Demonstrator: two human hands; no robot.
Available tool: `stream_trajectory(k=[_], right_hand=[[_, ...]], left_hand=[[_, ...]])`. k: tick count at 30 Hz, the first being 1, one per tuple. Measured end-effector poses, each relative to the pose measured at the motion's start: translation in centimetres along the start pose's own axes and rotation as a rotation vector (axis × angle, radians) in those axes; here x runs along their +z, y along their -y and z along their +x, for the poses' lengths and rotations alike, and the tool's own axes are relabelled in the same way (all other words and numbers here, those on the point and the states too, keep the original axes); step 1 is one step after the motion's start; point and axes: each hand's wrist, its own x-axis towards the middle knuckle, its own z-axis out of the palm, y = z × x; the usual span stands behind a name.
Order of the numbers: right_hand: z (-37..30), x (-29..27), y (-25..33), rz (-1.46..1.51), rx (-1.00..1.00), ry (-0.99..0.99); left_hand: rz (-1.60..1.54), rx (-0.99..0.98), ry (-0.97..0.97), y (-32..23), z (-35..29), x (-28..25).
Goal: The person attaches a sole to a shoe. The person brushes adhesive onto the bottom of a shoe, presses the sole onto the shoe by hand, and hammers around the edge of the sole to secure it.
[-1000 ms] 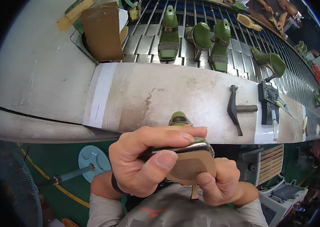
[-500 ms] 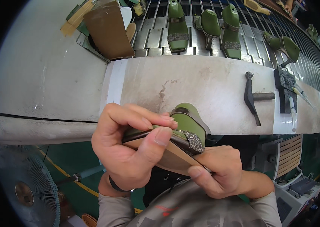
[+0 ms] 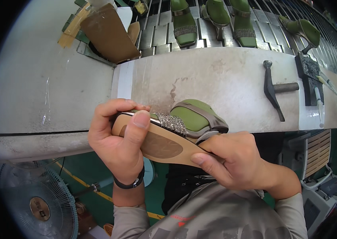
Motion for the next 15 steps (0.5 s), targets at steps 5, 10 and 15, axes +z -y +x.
stream_trajectory(k=[5, 10, 15], right_hand=[[0.3, 0.0, -0.8, -0.076, -0.051, 0.002], [0.7, 0.0, -1.3, -0.044, -0.080, -0.023], [1.0, -0.9, -0.8, -0.052, -0.003, 0.012]], left_hand=[[-0.039, -0.039, 0.000, 0.2, 0.2, -0.4], [-0.068, -0.043, -0.031, 0.5, 0.2, 0.0], [-0.067, -0.020, -0.045, 0.2, 0.0, 0.3]])
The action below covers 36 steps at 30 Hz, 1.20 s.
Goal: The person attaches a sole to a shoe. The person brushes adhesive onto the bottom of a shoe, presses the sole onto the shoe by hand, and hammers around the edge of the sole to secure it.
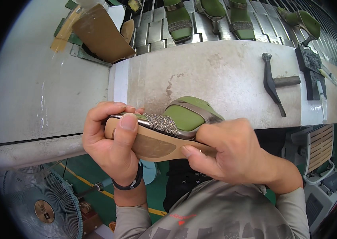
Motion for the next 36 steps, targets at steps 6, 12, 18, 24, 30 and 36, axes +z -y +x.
stream_trajectory(k=[6, 12, 18, 24, 30, 36], right_hand=[[3.1, -3.4, 1.7, -0.265, -0.247, -0.192], [2.4, -8.8, 0.9, 0.210, 0.239, -0.268], [-8.5, -5.7, -4.5, 0.800, 0.566, -0.702], [-10.9, -4.2, -4.8, 0.162, 0.495, -0.310], [1.1, -5.6, 0.0, -0.209, 0.064, -0.110], [0.9, -4.8, 1.0, -0.597, -0.331, -0.073]], left_hand=[[0.200, 0.185, 0.331, -1.8, 1.7, 2.8], [-0.573, -0.214, 0.330, 4.8, 4.8, 5.6], [-0.514, -0.458, -0.034, 12.7, -2.8, 9.3], [-0.133, -0.066, 0.441, 10.5, 3.0, 7.7], [-0.164, 0.117, 0.559, 10.6, 2.6, 8.5], [-0.153, 0.084, 0.511, 11.1, 2.3, 8.2]])
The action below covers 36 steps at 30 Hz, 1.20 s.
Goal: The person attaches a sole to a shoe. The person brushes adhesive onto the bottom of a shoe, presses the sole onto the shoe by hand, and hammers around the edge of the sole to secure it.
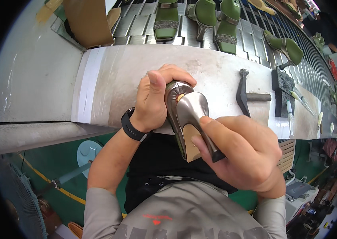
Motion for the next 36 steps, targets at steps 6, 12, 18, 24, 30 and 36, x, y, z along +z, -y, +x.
stream_trajectory(k=[6, 12, 18, 24, 30, 36], right_hand=[[-1.0, 2.9, -0.8, -0.048, -0.095, -0.137], [-0.8, 3.2, -0.8, -0.065, -0.096, -0.120], [-0.6, 3.3, -1.0, -0.048, -0.103, -0.114], [0.1, 4.4, -2.7, -0.059, -0.120, -0.182], [2.4, 5.4, -6.9, -0.029, -0.013, -0.157], [0.9, 5.2, -8.4, 0.277, 0.491, -0.055]], left_hand=[[0.040, 0.019, 0.037, -0.1, -0.2, -0.2], [0.021, 0.018, 0.033, 0.2, -0.3, -0.3], [0.022, -0.001, 0.017, 0.1, -0.2, -0.2], [0.013, -0.129, 0.001, -0.9, 1.1, -0.5], [-0.158, -0.193, 0.065, 1.8, 5.5, -1.2], [-0.267, -0.162, 0.050, 3.4, 5.3, -0.1]])
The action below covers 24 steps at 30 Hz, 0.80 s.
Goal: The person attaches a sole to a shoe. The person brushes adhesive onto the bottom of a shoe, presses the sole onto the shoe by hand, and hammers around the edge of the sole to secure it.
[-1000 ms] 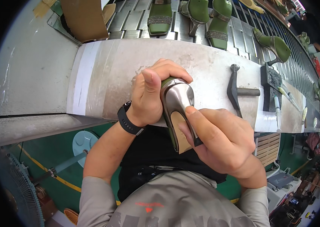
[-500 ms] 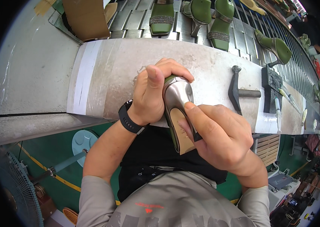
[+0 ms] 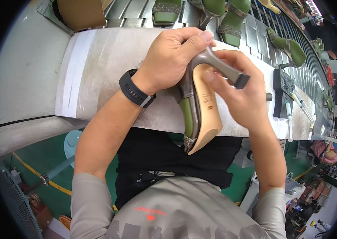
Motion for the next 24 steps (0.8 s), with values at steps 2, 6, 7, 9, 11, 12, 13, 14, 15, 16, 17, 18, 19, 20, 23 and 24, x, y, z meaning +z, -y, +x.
stream_trajectory(k=[2, 6, 7, 9, 11, 12, 13, 14, 15, 16, 17, 18, 19, 20, 23, 24], right_hand=[[0.2, -0.4, -0.2, 0.286, 0.251, 0.171], [1.3, -0.4, -0.8, 0.198, 0.298, 0.369], [1.4, -0.4, -0.7, 0.191, 0.306, 0.372], [1.7, -0.2, -0.4, 0.251, 0.330, 0.377], [1.9, -0.2, -0.2, 0.227, 0.348, 0.383], [1.9, -0.2, -0.1, 0.205, 0.361, 0.386], [1.9, -0.1, -0.1, 0.203, 0.364, 0.386], [1.8, -0.1, -0.1, 0.215, 0.370, 0.384], [1.8, 0.0, -0.1, 0.229, 0.375, 0.382], [1.8, 0.0, -0.1, 0.229, 0.377, 0.382], [1.7, -0.1, -0.1, 0.223, 0.376, 0.378], [1.7, -0.1, -0.2, 0.219, 0.374, 0.375], [1.7, -0.1, -0.1, 0.220, 0.375, 0.375], [1.7, -0.1, -0.1, 0.221, 0.375, 0.377], [1.6, 0.0, 0.2, 0.235, 0.378, 0.359], [1.6, 0.1, 0.3, 0.249, 0.377, 0.339]], left_hand=[[-0.013, 0.017, -0.020, 0.5, -0.2, 0.4], [0.036, 0.094, -0.016, 0.9, -0.3, 0.1], [0.043, 0.091, -0.010, 0.8, -0.2, 0.2], [0.044, 0.085, -0.005, 0.8, -0.2, 0.2], [0.051, 0.089, 0.002, 0.9, -0.2, 0.1], [0.047, 0.089, 0.002, 0.9, -0.2, 0.2], [0.040, 0.081, -0.005, 0.9, -0.2, 0.2], [0.033, 0.073, -0.011, 0.9, -0.2, 0.3], [0.032, 0.072, -0.011, 0.9, -0.2, 0.2], [0.023, 0.073, -0.007, 1.0, -0.3, 0.2], [0.014, 0.075, -0.004, 1.0, -0.3, 0.3], [0.014, 0.074, -0.003, 1.0, -0.3, 0.3], [0.025, 0.081, -0.006, 1.0, -0.3, 0.2], [0.036, 0.087, -0.009, 1.0, -0.3, 0.2], [0.051, 0.080, 0.001, 0.9, -0.3, 0.2], [0.052, 0.079, 0.001, 0.9, -0.3, 0.2]])
